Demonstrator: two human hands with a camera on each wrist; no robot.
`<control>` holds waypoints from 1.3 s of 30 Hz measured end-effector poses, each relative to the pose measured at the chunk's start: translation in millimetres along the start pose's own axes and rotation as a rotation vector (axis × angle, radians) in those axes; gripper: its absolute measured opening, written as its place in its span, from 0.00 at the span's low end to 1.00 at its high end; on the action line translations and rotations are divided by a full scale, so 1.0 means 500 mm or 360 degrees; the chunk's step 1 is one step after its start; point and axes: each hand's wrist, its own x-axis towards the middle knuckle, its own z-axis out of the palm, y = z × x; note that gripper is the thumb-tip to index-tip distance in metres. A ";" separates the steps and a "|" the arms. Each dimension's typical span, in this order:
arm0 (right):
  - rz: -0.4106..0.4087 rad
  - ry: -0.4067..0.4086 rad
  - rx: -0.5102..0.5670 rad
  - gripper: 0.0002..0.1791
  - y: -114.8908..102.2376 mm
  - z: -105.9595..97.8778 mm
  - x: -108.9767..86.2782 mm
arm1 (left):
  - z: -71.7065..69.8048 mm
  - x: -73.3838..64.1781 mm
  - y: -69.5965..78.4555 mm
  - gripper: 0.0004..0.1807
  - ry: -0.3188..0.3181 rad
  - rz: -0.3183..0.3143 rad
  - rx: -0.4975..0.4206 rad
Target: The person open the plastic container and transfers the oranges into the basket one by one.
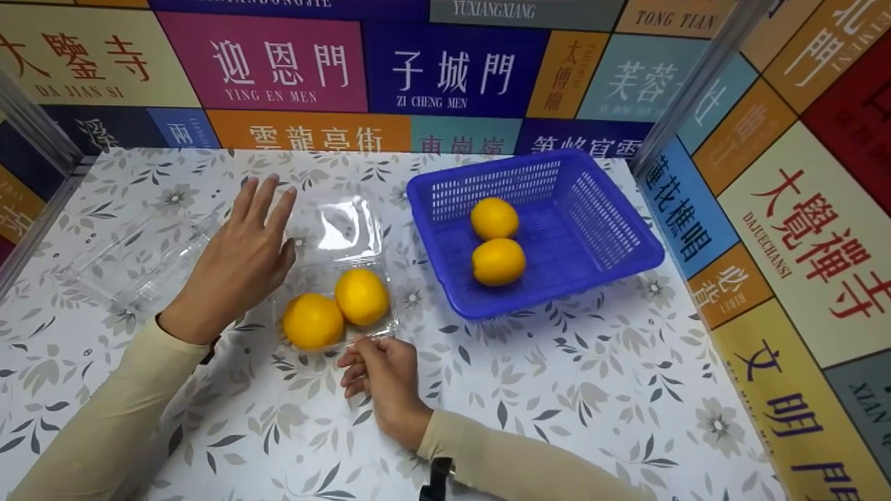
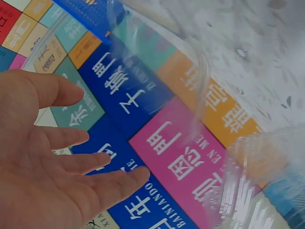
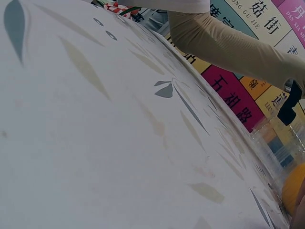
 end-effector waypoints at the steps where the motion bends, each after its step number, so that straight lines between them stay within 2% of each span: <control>1: -0.0001 0.0000 0.0003 0.13 0.001 0.000 0.000 | 0.003 -0.001 -0.002 0.39 -0.0016 -0.0003 -0.0010; 6: -0.0003 -0.0001 0.0004 0.13 0.002 0.000 0.000 | 0.010 -0.003 -0.007 0.38 -0.0114 -0.0042 -0.0089; 12: 0.0001 -0.0004 0.0006 0.13 0.002 0.001 0.000 | 0.012 -0.004 -0.010 0.38 -0.0229 -0.0147 -0.0408; 16: -0.0001 -0.0010 0.0008 0.13 0.002 0.001 0.001 | 0.019 -0.013 -0.013 0.38 -0.0261 -0.0194 -0.0572; 25: -0.0009 -0.0029 -0.0002 0.13 0.000 0.001 0.002 | 0.029 -0.050 -0.018 0.35 -0.0214 -0.0364 -0.0883; 29: -0.0020 -0.0039 -0.0001 0.13 0.001 0.000 0.002 | 0.035 -0.071 -0.017 0.34 -0.0162 -0.0399 -0.0971; 34: -0.0025 -0.0036 0.0017 0.13 0.001 -0.001 0.001 | 0.054 -0.101 -0.007 0.35 -0.0086 -0.0433 -0.1138; 39: -0.0018 -0.0027 0.0023 0.13 0.001 -0.002 0.000 | 0.065 -0.124 -0.001 0.38 -0.0066 -0.0528 -0.1312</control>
